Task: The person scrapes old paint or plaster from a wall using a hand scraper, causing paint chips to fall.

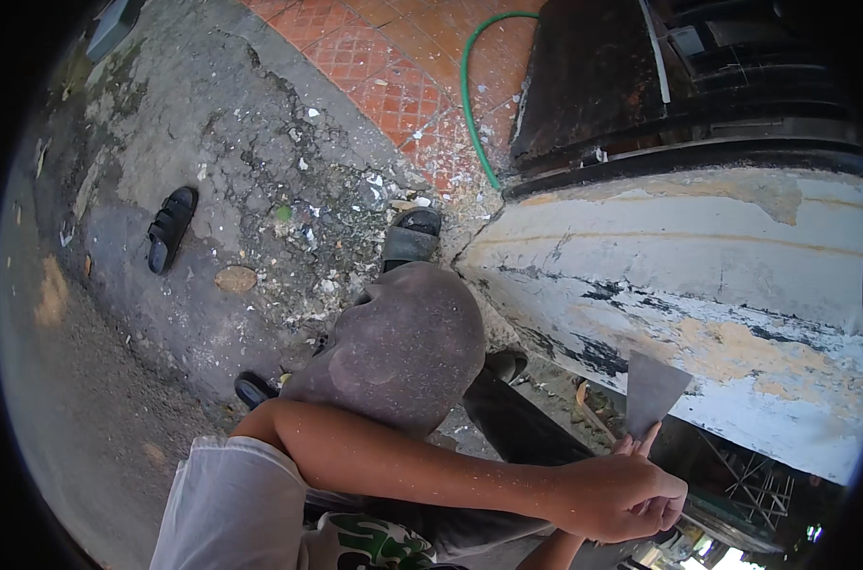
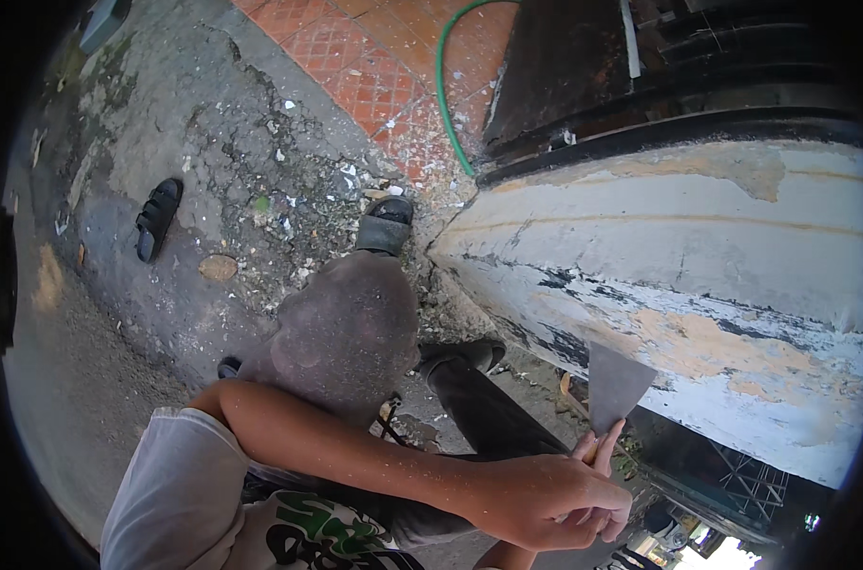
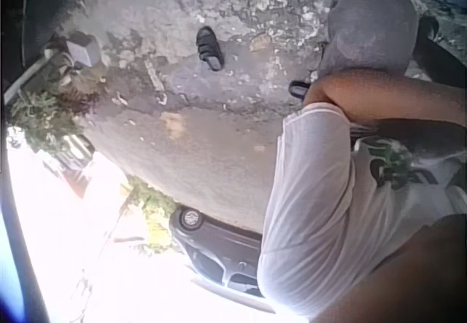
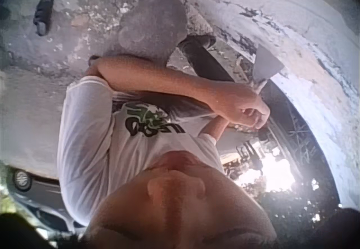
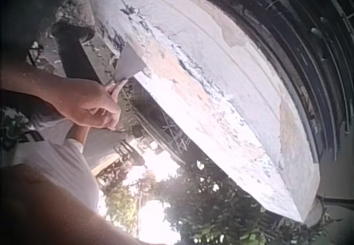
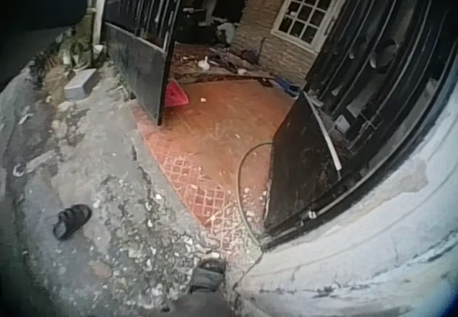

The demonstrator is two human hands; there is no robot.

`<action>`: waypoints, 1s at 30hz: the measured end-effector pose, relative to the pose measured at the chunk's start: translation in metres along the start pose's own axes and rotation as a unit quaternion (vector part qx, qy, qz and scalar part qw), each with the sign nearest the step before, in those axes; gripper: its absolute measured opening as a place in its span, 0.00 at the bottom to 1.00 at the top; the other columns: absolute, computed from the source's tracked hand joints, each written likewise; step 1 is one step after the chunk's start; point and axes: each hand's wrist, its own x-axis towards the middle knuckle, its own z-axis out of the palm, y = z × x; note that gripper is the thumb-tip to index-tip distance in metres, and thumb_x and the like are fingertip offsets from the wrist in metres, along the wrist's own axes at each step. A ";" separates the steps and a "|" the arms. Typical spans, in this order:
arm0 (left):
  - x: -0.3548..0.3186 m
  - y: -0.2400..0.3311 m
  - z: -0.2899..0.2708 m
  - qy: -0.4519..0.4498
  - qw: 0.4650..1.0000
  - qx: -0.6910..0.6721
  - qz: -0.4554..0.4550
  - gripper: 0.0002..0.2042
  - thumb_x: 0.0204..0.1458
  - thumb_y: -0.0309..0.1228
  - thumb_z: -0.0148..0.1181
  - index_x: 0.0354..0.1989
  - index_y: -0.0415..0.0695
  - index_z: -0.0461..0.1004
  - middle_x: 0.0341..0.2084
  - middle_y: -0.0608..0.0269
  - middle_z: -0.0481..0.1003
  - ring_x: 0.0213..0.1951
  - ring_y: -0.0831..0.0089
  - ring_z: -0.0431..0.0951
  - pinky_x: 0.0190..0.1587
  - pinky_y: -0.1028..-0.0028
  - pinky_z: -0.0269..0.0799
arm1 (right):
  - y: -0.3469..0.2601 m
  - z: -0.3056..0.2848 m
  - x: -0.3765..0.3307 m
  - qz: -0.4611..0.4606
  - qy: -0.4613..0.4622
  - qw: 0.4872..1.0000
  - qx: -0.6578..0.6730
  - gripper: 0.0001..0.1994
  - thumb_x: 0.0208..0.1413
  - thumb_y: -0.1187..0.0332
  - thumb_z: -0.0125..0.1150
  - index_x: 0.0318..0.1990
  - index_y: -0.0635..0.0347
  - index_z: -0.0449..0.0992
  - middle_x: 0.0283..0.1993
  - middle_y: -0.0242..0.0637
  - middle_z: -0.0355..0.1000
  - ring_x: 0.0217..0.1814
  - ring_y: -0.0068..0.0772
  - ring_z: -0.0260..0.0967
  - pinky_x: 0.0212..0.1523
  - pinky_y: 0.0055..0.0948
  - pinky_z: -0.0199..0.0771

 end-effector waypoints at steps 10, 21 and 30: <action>0.005 0.012 -0.022 -0.096 0.995 0.033 0.023 0.05 0.54 0.27 0.53 0.37 0.42 0.69 0.24 0.64 0.69 0.26 0.72 0.73 0.31 0.68 0.67 | 0.020 0.024 0.009 0.030 0.098 0.993 -0.053 0.25 0.58 0.73 0.59 0.64 0.58 0.65 0.18 0.27 0.52 0.21 0.18 0.46 0.21 0.21 0.51; 0.002 0.009 -0.017 -0.106 0.992 0.058 0.027 0.05 0.54 0.28 0.53 0.37 0.43 0.70 0.24 0.62 0.71 0.26 0.69 0.76 0.31 0.68 0.68 | 0.001 -0.004 -0.002 0.062 0.044 0.994 -0.080 0.25 0.58 0.73 0.60 0.64 0.58 0.65 0.18 0.29 0.55 0.21 0.17 0.48 0.22 0.20 0.53; 0.000 0.023 -0.024 -0.104 0.994 0.028 0.030 0.05 0.54 0.28 0.53 0.37 0.43 0.70 0.24 0.63 0.70 0.26 0.70 0.76 0.31 0.69 0.68 | 0.004 0.003 0.022 -0.096 0.058 0.992 -0.060 0.25 0.59 0.71 0.58 0.65 0.59 0.64 0.17 0.31 0.60 0.20 0.16 0.51 0.21 0.19 0.56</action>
